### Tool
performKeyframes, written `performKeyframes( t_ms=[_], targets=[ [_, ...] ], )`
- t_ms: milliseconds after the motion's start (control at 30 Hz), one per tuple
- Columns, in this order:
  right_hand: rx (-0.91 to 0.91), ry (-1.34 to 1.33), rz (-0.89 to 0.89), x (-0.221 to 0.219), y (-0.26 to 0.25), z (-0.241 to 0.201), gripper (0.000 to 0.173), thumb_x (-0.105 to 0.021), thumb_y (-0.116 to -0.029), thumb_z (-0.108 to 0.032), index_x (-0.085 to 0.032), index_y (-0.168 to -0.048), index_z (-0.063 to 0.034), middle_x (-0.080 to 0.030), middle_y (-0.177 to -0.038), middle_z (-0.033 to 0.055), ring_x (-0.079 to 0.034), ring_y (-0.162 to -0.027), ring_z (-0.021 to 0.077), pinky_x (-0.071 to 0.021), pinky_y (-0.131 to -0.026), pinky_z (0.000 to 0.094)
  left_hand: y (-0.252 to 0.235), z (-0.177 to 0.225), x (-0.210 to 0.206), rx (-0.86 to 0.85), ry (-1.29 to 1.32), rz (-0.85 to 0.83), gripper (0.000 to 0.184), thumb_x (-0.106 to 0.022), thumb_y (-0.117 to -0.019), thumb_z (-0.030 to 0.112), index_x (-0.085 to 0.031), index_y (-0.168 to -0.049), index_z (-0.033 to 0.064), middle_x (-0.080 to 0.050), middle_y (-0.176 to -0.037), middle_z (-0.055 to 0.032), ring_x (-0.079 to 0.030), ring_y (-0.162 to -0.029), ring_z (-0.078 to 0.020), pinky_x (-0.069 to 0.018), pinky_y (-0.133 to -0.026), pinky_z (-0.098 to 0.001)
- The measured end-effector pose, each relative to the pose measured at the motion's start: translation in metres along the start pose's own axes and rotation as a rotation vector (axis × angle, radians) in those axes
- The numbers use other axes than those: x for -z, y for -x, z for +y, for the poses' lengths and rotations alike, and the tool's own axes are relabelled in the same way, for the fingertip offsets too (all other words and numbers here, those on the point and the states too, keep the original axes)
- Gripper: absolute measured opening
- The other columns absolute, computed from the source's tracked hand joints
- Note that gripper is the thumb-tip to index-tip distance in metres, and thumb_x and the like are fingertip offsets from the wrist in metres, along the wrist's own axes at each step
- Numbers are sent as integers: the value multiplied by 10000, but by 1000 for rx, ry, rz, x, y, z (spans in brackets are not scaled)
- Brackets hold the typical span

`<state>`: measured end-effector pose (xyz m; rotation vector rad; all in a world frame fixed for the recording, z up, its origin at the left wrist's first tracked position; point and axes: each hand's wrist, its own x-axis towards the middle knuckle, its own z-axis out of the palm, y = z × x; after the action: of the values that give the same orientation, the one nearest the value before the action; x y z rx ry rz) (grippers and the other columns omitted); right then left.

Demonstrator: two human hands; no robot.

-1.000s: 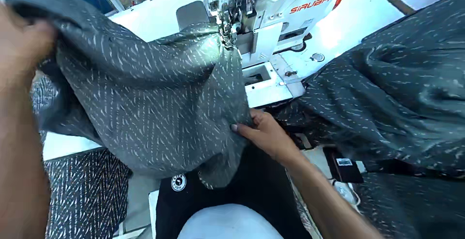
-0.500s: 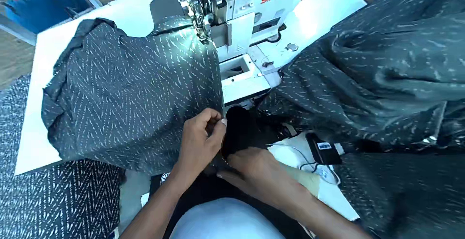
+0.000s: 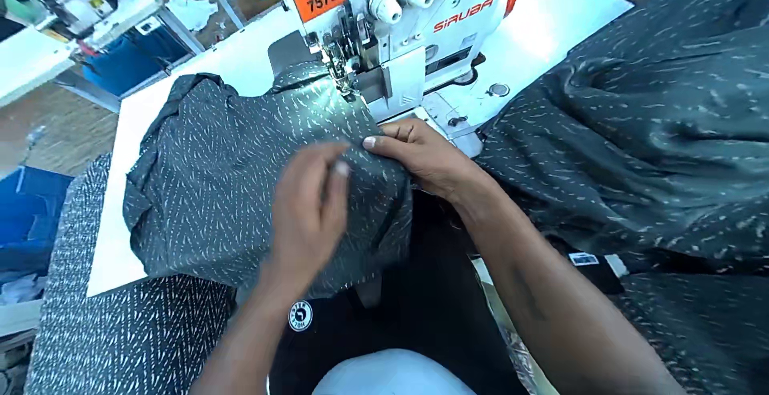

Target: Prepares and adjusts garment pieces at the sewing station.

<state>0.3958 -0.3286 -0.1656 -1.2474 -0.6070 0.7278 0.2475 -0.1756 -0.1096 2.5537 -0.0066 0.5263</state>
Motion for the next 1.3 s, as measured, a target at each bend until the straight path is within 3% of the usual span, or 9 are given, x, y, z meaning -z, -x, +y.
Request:
performKeyframes(
  t_ms=[67, 233, 567, 700, 800, 933, 1133, 1233, 1300],
  targets=[
    [-9, -54, 11, -5, 4, 6, 210, -586, -1037, -148, -688, -917, -10, -699, -768, 69, -674, -657, 112, -594, -615, 289, -34, -21, 13, 19, -162, -23, 465, -365, -1083, 292, -600, -1385, 28, -607, -1395, -161, -563, -1309, -286, -455, -1082, -502],
    [74, -5, 52, -12, 10, 1, 244, -555, -1046, -157, -684, -906, -4, -667, -748, 87, -643, -642, 127, -560, -587, 291, -66, -48, -7, -8, -296, -110, 535, -300, -1077, 337, -526, -1492, 86, -479, -1573, -82, -382, -1494, -260, -264, -1240, -499],
    [83, 27, 168, -18, -4, 0, 244, -558, -1045, -162, -671, -884, -18, -649, -708, 71, -601, -570, 116, -496, -497, 268, -131, -98, 5, 7, -193, -326, 660, -282, -1073, 467, -336, -1614, 92, -251, -1701, -91, -153, -1588, -281, -101, -1266, -576],
    [54, 91, 170, -23, 4, 3, 239, -568, -1026, -155, -644, -831, -40, -578, -634, 39, -488, -472, 92, -400, -426, 239, -107, -111, 11, -78, -133, -28, 532, -339, -1099, 325, -448, -1543, 53, -407, -1616, -135, -327, -1528, -265, -240, -1268, -464],
    [-20, 323, 140, -22, 34, 6, 199, -600, -958, -166, -678, -796, -82, -612, -603, 20, -564, -481, 116, -475, -441, 301, -16, -102, 39, 161, -360, 95, 552, -444, -1082, 383, -463, -1519, 46, -445, -1566, -191, -431, -1437, -379, -362, -1162, -589],
    [-23, 281, -6, -14, 65, 10, 156, -588, -928, -116, -690, -810, -105, -613, -634, -41, -555, -535, 35, -463, -489, 219, 84, -161, 72, 655, -447, -142, 759, -387, -1062, 535, -338, -1584, -13, -256, -1622, -343, -239, -1471, -598, -174, -1108, -816],
    [-92, -183, 74, -26, 65, 37, 141, -509, -923, -92, -640, -881, -124, -661, -814, -12, -632, -728, 64, -558, -689, 261, 27, -270, 113, 665, -574, -273, 741, -271, -1085, 576, -277, -1628, 71, -276, -1604, -362, -244, -1463, -615, -151, -1091, -853],
    [-155, -457, 77, -39, 75, 46, 313, -376, -1040, -247, -661, -1041, -118, -721, -926, 41, -703, -839, 114, -598, -787, 316, -21, -246, 103, 491, -671, -130, 663, -579, -1035, 315, -358, -1549, -40, -318, -1536, -425, -264, -1426, -650, -142, -1076, -867],
    [-186, -493, 86, -42, 80, 54, 417, -349, -1063, -394, -664, -1096, -122, -740, -955, 53, -718, -849, 126, -604, -776, 318, -29, -194, 80, 248, -541, 22, 615, -603, -957, 124, -412, -1518, -41, -342, -1546, -384, -329, -1419, -597, -255, -1117, -770]
  ],
)
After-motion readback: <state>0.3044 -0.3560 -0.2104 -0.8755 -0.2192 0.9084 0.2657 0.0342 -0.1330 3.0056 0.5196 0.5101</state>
